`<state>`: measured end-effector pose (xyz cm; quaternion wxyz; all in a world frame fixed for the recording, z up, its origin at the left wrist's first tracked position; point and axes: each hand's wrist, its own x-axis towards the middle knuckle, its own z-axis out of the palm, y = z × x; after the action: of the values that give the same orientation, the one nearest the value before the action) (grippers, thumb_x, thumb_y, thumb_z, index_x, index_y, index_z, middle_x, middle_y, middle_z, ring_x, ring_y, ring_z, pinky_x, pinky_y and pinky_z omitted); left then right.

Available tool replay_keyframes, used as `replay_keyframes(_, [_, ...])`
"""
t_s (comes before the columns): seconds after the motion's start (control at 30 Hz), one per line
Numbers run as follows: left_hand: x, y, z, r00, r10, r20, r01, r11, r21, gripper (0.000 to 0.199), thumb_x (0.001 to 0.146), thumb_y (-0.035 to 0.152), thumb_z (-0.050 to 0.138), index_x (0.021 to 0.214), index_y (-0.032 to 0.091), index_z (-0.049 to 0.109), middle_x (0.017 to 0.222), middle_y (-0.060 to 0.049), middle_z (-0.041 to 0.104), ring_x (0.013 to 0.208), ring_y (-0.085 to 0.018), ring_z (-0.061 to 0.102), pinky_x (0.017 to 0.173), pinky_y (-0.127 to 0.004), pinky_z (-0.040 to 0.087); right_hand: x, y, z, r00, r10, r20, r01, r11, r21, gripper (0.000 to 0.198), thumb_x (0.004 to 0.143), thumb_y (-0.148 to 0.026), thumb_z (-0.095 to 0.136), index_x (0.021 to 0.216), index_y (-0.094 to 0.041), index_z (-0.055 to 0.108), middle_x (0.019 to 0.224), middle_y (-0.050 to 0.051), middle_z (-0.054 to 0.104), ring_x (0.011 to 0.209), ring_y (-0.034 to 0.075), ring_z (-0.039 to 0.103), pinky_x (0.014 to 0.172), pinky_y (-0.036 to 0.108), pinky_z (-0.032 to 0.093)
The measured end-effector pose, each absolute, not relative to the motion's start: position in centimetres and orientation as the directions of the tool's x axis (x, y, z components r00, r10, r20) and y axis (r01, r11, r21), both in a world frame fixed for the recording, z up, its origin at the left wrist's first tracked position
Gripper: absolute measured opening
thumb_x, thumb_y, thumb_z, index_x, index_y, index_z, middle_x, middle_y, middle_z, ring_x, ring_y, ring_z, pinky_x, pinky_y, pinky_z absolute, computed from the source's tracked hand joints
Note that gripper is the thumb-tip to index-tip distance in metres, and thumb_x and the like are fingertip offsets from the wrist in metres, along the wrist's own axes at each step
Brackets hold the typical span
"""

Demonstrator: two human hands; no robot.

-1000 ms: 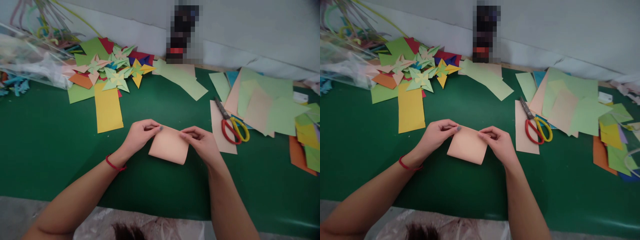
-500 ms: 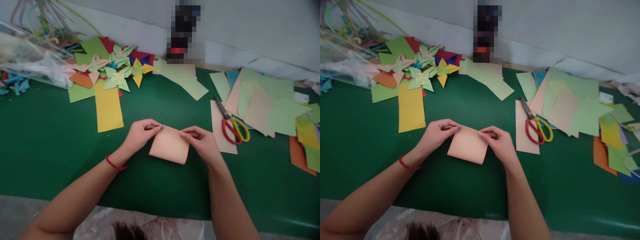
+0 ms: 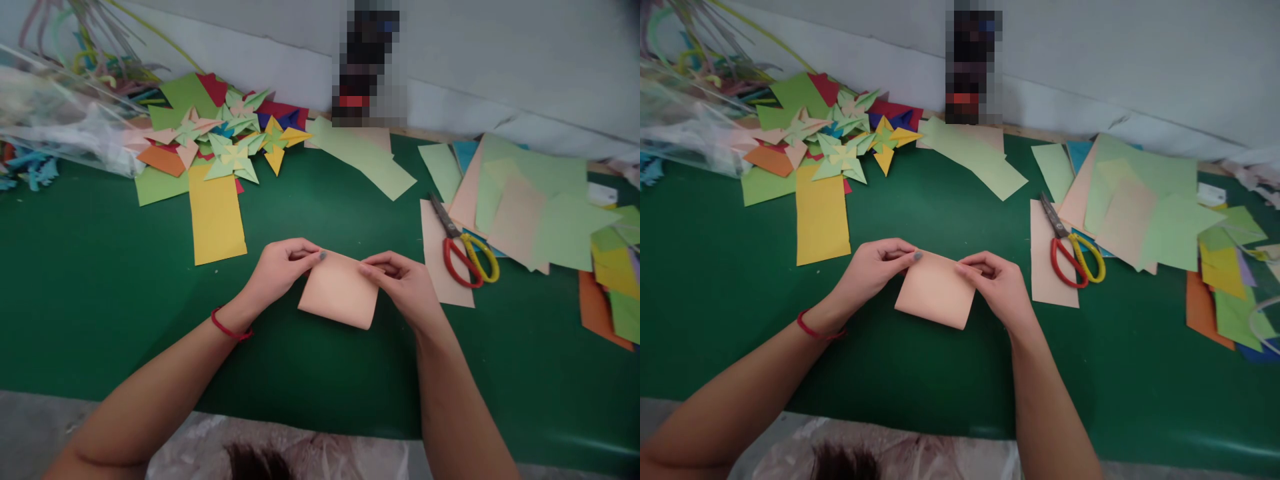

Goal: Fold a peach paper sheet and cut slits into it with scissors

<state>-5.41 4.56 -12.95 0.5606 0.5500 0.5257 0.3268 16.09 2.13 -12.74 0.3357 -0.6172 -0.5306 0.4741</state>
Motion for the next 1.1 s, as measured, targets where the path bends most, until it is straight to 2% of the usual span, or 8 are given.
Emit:
replay_keyframes(0.53, [-5.39,4.56,-13.00,0.227,0.951,-0.211,0.231,0.158,0.960,0.023,0.078,0.038,0.060,0.082,0.017,0.068,0.077,-0.003,0.068,0.072,-0.015,0.060,0.061,-0.023,0.045,16.07,2.11,-12.73,-0.021,0.972,-0.236,0.342,-0.215,-0.915,0.017,0.073,-0.037,0.068,0.079,-0.021,0.068,0.070,0.002,0.068,0.068,0.015,0.059,0.056,0.024,0.042])
replay_keyframes(1.1, [-5.42,4.54,-12.80,0.240,0.946,-0.219,0.217,0.167,0.962,0.024,0.077,0.038,0.059,0.083,0.017,0.067,0.079,-0.005,0.069,0.075,-0.017,0.062,0.063,-0.026,0.049,16.09,2.10,-12.75,-0.021,0.971,-0.238,0.346,-0.217,-0.913,0.023,0.071,-0.041,0.068,0.081,-0.020,0.068,0.075,0.005,0.068,0.069,0.019,0.060,0.057,0.029,0.045])
